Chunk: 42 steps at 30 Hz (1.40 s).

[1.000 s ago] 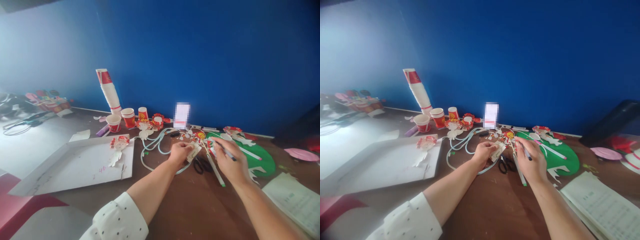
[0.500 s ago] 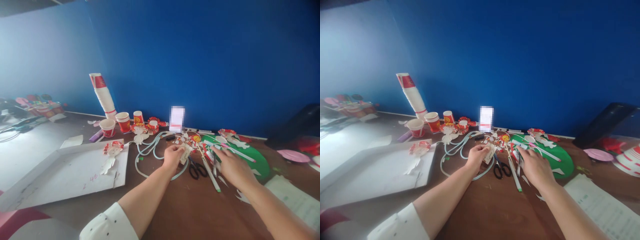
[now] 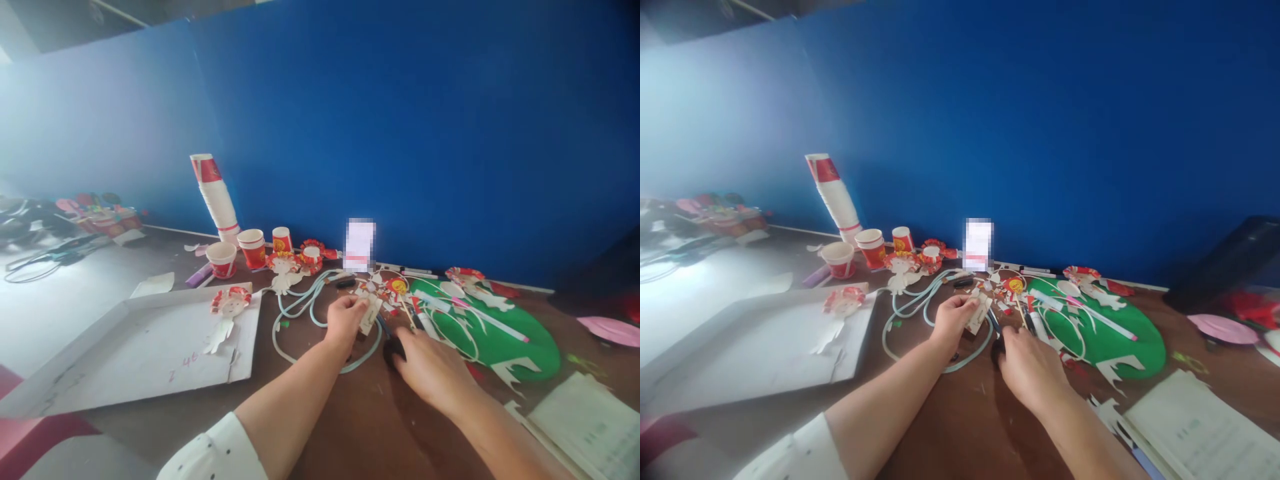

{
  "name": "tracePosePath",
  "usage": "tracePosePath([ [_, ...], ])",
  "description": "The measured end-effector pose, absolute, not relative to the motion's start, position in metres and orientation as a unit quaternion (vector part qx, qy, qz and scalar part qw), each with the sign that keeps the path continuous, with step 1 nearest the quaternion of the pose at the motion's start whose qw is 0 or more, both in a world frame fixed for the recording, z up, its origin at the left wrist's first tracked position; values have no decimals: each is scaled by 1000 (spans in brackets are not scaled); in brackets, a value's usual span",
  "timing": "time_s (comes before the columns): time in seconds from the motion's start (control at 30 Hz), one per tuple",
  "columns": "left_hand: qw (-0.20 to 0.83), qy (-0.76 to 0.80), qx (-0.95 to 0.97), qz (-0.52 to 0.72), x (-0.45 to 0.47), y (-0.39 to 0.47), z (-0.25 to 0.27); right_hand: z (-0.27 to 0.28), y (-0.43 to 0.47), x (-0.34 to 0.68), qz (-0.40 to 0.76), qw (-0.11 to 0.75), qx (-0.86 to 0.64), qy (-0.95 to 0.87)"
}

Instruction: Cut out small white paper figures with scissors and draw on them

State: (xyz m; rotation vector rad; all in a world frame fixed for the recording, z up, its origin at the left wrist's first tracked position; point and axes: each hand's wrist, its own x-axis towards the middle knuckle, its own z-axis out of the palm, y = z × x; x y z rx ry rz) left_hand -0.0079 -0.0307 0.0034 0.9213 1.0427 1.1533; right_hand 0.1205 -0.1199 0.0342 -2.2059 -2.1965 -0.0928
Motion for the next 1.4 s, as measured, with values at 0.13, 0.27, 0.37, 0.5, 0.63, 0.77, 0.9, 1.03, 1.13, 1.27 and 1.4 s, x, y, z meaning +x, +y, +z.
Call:
tracePosePath([
  [0.13,621,458,393,500,-7,-30,2,26,-117,130,6,94,-714,-693],
  [0.27,660,423,360,505,-7,-31,3,17,-113,142,56,263,-695,-667],
  [0.37,705,372,327,508,-8,-32,6,15,-109,147,190,419,-642,-614],
  [0.5,740,343,302,494,-7,-35,9,19,-107,143,400,527,-558,-501],
  [0.63,756,329,295,482,-5,-38,11,24,-107,137,497,552,-497,-449],
  [0.77,761,330,294,476,-4,-41,11,24,-105,136,560,571,-473,-370],
  [0.9,767,321,289,473,-1,-44,11,21,-105,133,580,582,-471,-322],
  [1.03,766,324,294,471,2,-49,11,20,-106,128,572,589,-498,-278],
  [1.13,762,329,300,469,3,-52,12,20,-106,125,557,588,-525,-261],
  [1.27,754,340,298,477,4,-54,13,19,-106,122,541,591,-540,-259],
  [1.4,751,345,304,473,5,-55,12,20,-106,121,528,602,-537,-265],
])
